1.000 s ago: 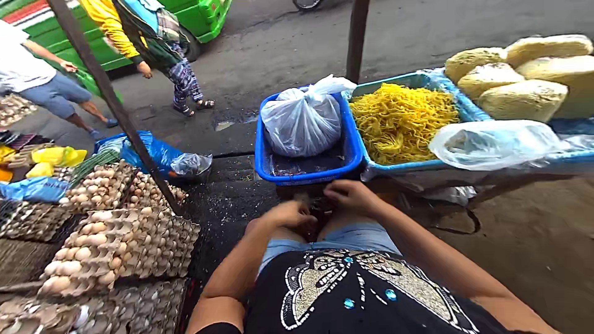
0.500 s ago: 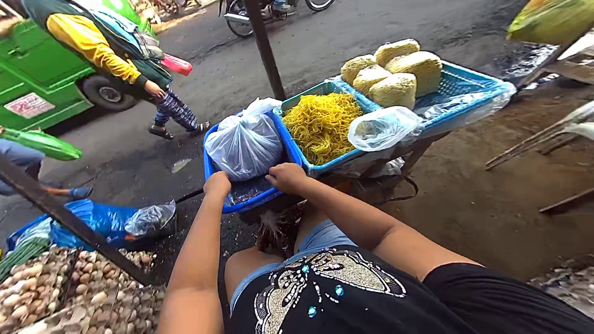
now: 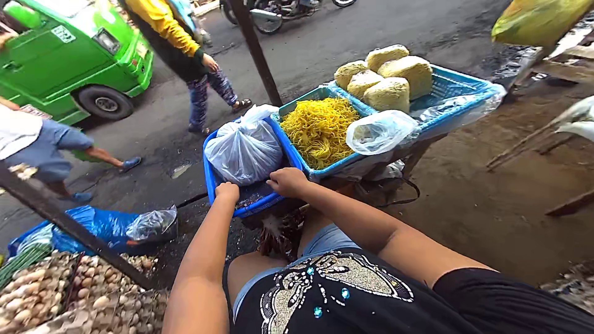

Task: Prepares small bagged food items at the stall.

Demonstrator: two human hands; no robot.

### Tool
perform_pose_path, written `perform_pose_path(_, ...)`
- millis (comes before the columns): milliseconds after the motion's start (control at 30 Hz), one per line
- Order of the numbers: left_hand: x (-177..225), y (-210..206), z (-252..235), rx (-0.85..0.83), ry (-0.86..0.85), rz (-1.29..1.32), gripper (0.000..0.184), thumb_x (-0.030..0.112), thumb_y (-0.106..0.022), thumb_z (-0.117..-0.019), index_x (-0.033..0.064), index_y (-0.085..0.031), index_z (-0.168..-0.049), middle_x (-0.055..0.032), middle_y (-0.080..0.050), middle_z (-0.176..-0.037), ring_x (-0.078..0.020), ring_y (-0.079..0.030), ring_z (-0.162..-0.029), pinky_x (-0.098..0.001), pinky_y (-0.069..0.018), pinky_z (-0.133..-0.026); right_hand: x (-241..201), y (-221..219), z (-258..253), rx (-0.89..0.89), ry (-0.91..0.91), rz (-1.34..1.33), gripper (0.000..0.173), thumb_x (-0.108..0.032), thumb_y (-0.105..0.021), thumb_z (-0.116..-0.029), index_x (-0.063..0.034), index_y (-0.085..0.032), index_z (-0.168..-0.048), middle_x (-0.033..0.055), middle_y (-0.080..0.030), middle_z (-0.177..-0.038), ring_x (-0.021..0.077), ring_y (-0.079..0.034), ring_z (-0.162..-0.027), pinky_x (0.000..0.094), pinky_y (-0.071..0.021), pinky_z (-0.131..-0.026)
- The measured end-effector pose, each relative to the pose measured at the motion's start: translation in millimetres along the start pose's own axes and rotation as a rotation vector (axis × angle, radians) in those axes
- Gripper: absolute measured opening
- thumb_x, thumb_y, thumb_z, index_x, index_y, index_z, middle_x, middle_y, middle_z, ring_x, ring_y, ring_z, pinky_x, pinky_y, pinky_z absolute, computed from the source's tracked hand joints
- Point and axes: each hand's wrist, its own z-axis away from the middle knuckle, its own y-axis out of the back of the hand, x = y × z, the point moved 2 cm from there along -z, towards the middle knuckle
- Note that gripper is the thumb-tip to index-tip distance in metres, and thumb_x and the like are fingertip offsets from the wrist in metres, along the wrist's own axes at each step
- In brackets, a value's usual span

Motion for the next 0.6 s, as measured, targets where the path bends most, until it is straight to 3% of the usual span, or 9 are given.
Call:
perform_pose_path(167,0.1,-1.1,-4.2,-0.033,0.001,0.029,0.034,0.014,-0.06,-0.0983,-0.0051,-0.065,-0.126,-0.0245,-0.055,-0.144,-0.0446,-0.052,-0.133,-0.0657,-0.0474,-0.099,-3.0,-0.4,-1.6,0.0,-0.014,0.028,0.049,-0.039,-0.035,-0.1097,-0.0023,-0.068,-0.112,0.0197,-0.07,-0.116,0.036,-0.064,-0.118,0.0589,-0.0478,-0.097)
perform_pose_path(300,-0.4,-0.4,0.7,-0.027,-0.01,0.05,0.03,0.012,-0.058,-0.0982,-0.0047,-0.066,-0.122,-0.0237,-0.061,-0.137,-0.0433,-0.058,-0.127,-0.0654,-0.0494,-0.095,-2.9,-1.4,0.0,0.02,-0.009,0.019,0.049,-0.039,-0.037,-0.1094,-0.0019,-0.068,-0.107,0.0194,-0.07,-0.111,0.0359,-0.065,-0.115,0.0583,-0.0484,-0.095)
perform_pose_path(500,-6.9,4.1,-1.5,0.097,-0.011,0.12,0.036,0.009,-0.067,-0.0907,-0.0038,-0.067,-0.124,-0.0233,-0.053,-0.145,-0.0432,-0.054,-0.13,-0.0626,-0.0518,-0.095,-2.0,-0.5,0.0,0.003,0.0,0.043,0.048,-0.039,-0.035,-0.1093,-0.0016,-0.066,-0.108,0.0194,-0.069,-0.112,0.0351,-0.065,-0.115,0.0573,-0.0485,-0.094)
perform_pose_path(600,-5.1,2.4,-3.2,0.093,0.019,0.1,0.033,0.008,-0.064,-0.0934,-0.0061,-0.066,-0.124,-0.0248,-0.049,-0.148,-0.0442,-0.051,-0.133,-0.0623,-0.0516,-0.095,-2.5,0.0,1.1,-0.005,-0.005,0.047,0.048,-0.039,-0.035,-0.1095,-0.0016,-0.066,-0.108,0.0194,-0.069,-0.112,0.0347,-0.064,-0.116,0.0566,-0.0482,-0.095)
